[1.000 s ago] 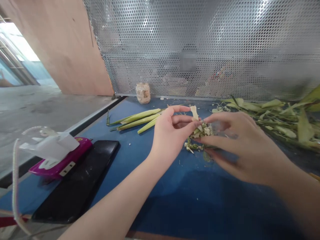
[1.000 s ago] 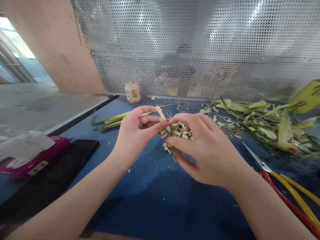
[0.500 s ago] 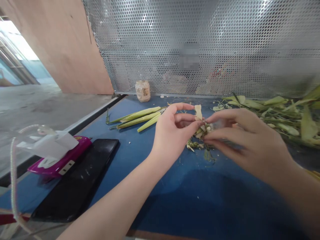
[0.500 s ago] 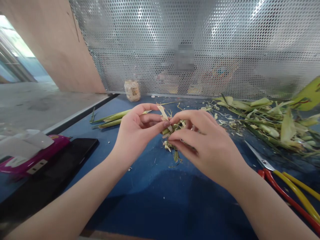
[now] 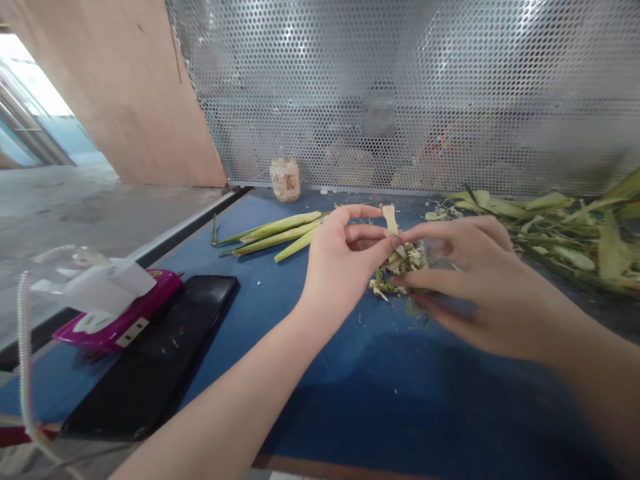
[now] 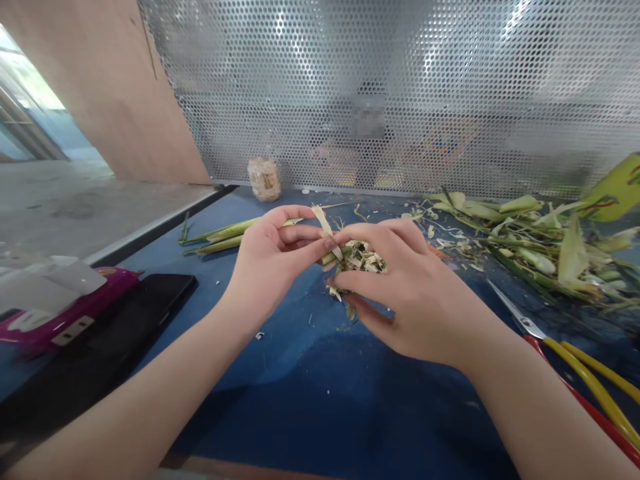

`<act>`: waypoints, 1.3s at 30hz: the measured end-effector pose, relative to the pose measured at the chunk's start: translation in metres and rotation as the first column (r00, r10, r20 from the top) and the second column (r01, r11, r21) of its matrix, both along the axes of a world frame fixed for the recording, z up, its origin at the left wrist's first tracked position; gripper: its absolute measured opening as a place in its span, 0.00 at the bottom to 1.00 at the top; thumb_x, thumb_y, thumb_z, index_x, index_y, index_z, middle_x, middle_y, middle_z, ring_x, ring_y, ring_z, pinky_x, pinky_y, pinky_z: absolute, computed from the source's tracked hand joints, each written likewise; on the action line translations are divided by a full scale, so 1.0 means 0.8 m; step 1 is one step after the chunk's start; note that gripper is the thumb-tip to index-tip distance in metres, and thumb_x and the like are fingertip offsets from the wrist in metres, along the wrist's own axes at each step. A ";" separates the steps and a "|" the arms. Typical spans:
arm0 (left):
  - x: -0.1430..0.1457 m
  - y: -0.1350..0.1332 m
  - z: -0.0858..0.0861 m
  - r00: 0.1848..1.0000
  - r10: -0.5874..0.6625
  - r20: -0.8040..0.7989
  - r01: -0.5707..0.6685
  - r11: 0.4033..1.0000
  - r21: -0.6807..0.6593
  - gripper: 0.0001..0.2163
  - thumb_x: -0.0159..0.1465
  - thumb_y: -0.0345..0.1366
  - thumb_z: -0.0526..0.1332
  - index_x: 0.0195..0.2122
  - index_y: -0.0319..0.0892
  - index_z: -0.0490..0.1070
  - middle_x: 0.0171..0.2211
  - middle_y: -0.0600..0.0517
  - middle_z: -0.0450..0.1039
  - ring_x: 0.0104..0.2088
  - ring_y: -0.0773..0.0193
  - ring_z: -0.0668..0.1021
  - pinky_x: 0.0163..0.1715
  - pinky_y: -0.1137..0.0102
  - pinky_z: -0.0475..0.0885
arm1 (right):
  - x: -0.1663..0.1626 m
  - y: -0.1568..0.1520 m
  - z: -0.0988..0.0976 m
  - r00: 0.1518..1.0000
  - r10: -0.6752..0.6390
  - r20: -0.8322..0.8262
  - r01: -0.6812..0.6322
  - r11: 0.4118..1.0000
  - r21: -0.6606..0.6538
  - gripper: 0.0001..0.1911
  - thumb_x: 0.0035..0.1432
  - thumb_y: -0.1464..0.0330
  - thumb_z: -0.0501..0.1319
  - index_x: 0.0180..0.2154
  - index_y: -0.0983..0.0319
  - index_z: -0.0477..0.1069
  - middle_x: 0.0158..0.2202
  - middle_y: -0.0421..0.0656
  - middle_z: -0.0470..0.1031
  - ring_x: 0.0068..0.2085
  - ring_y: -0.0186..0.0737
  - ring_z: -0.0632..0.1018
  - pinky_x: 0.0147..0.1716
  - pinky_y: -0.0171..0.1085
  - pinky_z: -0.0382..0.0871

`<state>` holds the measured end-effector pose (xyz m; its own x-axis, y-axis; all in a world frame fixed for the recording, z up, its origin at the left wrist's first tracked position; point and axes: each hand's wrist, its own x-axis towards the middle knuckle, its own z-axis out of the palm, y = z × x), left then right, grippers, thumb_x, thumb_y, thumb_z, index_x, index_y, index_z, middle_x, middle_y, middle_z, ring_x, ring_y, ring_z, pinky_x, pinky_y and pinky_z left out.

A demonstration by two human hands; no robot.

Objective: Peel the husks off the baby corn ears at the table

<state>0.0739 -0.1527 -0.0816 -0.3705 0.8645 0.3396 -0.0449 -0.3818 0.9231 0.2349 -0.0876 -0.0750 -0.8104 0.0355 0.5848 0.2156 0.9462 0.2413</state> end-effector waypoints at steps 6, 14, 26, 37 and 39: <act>0.003 0.000 -0.001 0.999 0.006 -0.049 -0.008 0.999 -0.038 0.13 0.48 0.31 0.65 0.34 0.41 0.65 0.24 0.53 0.74 0.26 0.65 0.76 0.27 0.72 0.71 | -0.001 0.001 -0.002 1.000 -0.005 -0.019 0.007 0.993 0.117 0.06 0.51 0.68 0.58 0.24 0.57 0.69 0.48 0.42 0.62 0.44 0.47 0.64 0.40 0.46 0.62; 0.004 0.001 -0.002 0.998 -0.016 -0.053 0.017 1.000 0.013 0.14 0.47 0.30 0.65 0.34 0.41 0.64 0.24 0.54 0.74 0.26 0.64 0.77 0.27 0.71 0.71 | -0.002 -0.007 0.004 0.975 0.007 -0.223 -0.048 0.982 -0.181 0.05 0.53 0.68 0.58 0.27 0.54 0.71 0.38 0.40 0.69 0.34 0.36 0.70 0.35 0.39 0.65; 0.007 0.000 0.002 0.994 -0.098 0.047 0.096 0.995 0.032 0.14 0.48 0.30 0.65 0.35 0.39 0.64 0.25 0.52 0.75 0.32 0.64 0.78 0.32 0.72 0.72 | -0.007 -0.017 0.008 0.872 -0.243 -0.425 -0.002 0.867 -0.498 0.02 0.49 0.69 0.61 0.26 0.57 0.72 0.27 0.37 0.74 0.27 0.33 0.73 0.25 0.33 0.67; 0.005 0.000 0.005 0.987 -0.084 0.135 0.081 0.996 0.026 0.15 0.48 0.30 0.65 0.35 0.38 0.63 0.26 0.51 0.75 0.31 0.63 0.78 0.29 0.71 0.72 | 0.009 -0.011 0.015 0.986 0.082 -0.146 -0.120 0.955 -0.270 0.12 0.50 0.72 0.57 0.38 0.54 0.70 0.40 0.44 0.65 0.40 0.41 0.69 0.36 0.39 0.66; 0.004 0.000 0.006 0.987 -0.079 0.141 0.076 0.997 0.024 0.15 0.47 0.30 0.65 0.35 0.38 0.63 0.25 0.52 0.75 0.30 0.64 0.77 0.30 0.71 0.72 | 0.009 -0.008 0.010 0.993 0.075 -0.088 -0.095 0.962 -0.256 0.12 0.50 0.70 0.57 0.39 0.53 0.70 0.43 0.44 0.63 0.41 0.43 0.68 0.36 0.41 0.65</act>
<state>0.0772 -0.1524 -0.0772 -0.3483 0.8866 0.3045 -0.2045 -0.3888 0.8983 0.2418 -0.0942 -0.0668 -0.7703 0.1271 0.6249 0.1400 0.9897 -0.0287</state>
